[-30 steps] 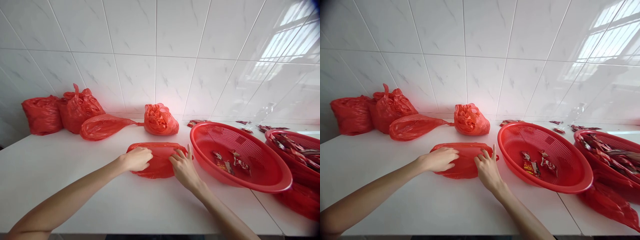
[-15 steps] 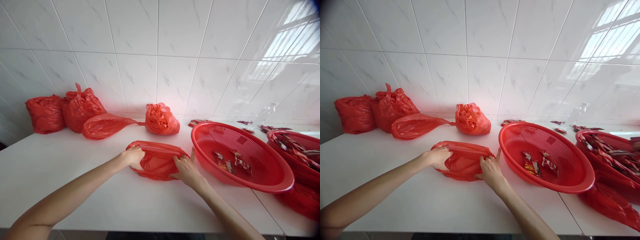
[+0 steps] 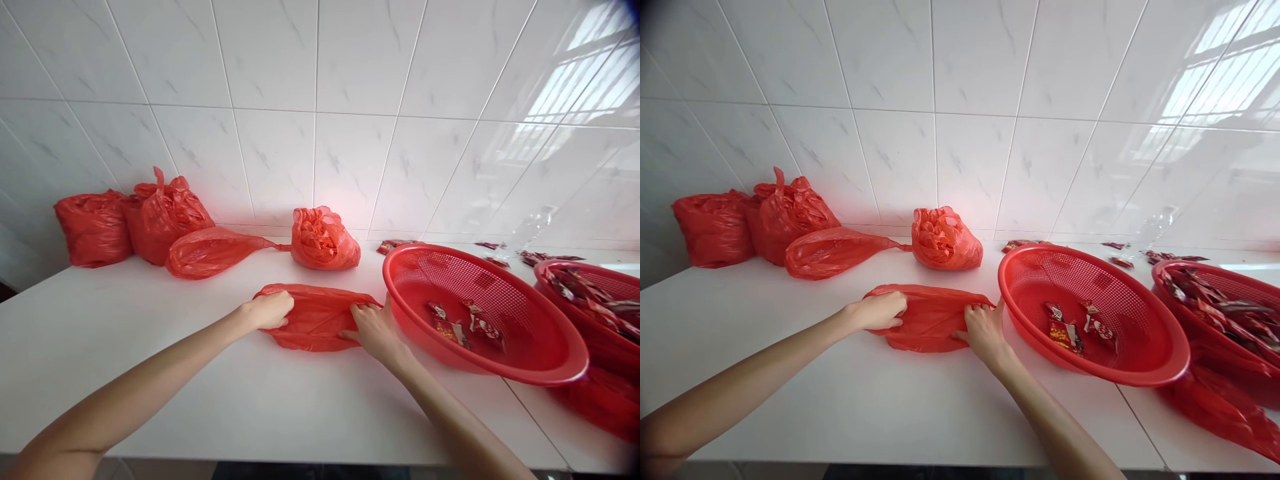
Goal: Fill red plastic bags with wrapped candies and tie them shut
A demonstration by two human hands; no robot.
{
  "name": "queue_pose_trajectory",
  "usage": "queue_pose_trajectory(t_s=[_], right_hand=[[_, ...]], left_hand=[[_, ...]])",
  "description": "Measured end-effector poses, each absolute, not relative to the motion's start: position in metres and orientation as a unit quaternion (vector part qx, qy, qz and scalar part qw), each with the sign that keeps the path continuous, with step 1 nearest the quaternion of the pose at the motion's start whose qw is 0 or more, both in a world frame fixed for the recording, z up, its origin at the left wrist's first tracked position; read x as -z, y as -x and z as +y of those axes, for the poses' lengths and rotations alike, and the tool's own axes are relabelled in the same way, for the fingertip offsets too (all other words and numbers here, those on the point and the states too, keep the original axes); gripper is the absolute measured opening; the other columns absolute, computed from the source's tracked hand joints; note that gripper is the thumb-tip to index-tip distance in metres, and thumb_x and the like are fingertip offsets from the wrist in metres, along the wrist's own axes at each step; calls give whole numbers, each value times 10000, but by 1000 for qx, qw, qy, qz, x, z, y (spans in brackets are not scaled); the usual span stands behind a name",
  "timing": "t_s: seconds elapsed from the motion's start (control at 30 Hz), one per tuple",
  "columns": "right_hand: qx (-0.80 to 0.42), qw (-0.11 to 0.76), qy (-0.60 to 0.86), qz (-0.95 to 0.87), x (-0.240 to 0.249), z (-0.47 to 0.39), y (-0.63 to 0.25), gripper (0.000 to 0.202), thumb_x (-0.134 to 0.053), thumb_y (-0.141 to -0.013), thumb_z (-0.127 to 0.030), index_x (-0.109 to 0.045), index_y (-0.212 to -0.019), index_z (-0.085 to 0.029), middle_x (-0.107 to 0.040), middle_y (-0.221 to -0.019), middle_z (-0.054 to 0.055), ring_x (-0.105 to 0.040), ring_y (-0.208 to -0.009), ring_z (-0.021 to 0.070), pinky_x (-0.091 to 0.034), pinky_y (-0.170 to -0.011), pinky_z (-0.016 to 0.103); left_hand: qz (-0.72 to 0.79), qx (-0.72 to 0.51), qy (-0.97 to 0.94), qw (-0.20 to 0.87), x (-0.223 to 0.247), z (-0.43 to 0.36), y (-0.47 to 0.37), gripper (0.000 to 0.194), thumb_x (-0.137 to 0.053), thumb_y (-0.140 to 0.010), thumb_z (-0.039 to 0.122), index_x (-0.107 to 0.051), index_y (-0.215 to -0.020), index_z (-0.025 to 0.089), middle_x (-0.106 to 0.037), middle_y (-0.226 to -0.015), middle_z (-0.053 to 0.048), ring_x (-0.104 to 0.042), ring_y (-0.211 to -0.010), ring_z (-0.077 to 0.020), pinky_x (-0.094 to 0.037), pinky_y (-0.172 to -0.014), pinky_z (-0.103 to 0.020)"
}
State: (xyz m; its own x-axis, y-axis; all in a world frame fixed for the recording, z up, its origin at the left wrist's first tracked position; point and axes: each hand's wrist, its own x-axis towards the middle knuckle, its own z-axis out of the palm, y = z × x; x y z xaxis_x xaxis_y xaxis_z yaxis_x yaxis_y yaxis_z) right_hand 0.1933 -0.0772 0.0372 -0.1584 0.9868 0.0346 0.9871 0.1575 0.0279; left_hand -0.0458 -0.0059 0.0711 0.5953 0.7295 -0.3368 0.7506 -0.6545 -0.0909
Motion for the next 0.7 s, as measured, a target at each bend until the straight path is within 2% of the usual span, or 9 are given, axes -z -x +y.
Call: queue_pose_trajectory(t_s=[0.1,0.17,0.23,0.33,0.43,0.53,0.63,0.7], right_hand=[[4,-13,651,-759,-42,-77,-195,334,-641,-890,-466,-658,-902,-133,-738,-927,135,-678,-972,324,-184,-1092,708],[-4,-19,649,-761,-45,-78,-194,327,-684,-859,-457,-660,-906,-134,-736,-943,140,-669,-995,333,-166,-1096,716],[-7,-10,637,-771,-49,-79,-194,285,-722,-832,-408,-660,-916,-142,-735,-945,131,-658,-1009,333,-145,-1106,718],[7,37,604,-796,-53,-83,-194,146,-700,-828,-255,-653,-933,-164,-734,-946,95,-639,-1031,307,-111,-1136,694],[24,80,574,-815,-55,-86,-193,47,-618,-848,-154,-637,-878,-185,-727,-898,56,-627,-1032,268,-87,-1171,650],[23,88,545,-833,-52,-83,-191,37,-613,-878,-211,-638,-897,-192,-721,-907,50,-627,-1024,252,-85,-1191,623],[19,59,529,-846,-43,-77,-191,375,-685,-851,-416,-635,-1125,-165,-715,-1013,105,-607,-1093,308,-79,-1166,681],[22,28,530,-847,-36,-74,-192,626,-726,-801,-502,-579,-1280,-128,-704,-1058,147,-592,-1131,349,-66,-1138,726]], left_hand=[[426,201,-881,36,-74,-8,46,159,-580,-747,104,-597,-593,136,-646,-655,-84,-591,-520,-197,-371,-479,-287],[421,210,-882,36,-78,-12,44,147,-582,-715,81,-597,-579,136,-633,-638,-82,-588,-527,-203,-368,-482,-293],[403,203,-892,34,-83,-18,42,120,-586,-729,100,-626,-624,142,-666,-741,-97,-626,-631,-224,-406,-538,-306],[340,115,-932,49,-93,-31,38,178,-518,-853,182,-674,-768,181,-683,-926,-75,-645,-797,-221,-455,-675,-316],[272,12,-961,53,-101,-44,37,305,-401,-935,181,-666,-788,210,-678,-874,-38,-617,-779,-189,-447,-782,-326],[276,-20,-961,18,-99,-50,42,320,-393,-943,170,-655,-763,209,-678,-795,-37,-590,-758,-193,-417,-846,-359],[327,-3,-945,2,-90,-48,52,234,-479,-926,242,-675,-801,212,-687,-802,-49,-607,-828,-219,-394,-921,-396],[362,19,-932,6,-82,-42,60,168,-580,-879,339,-701,-903,225,-704,-900,-61,-619,-938,-253,-365,-999,-427]])
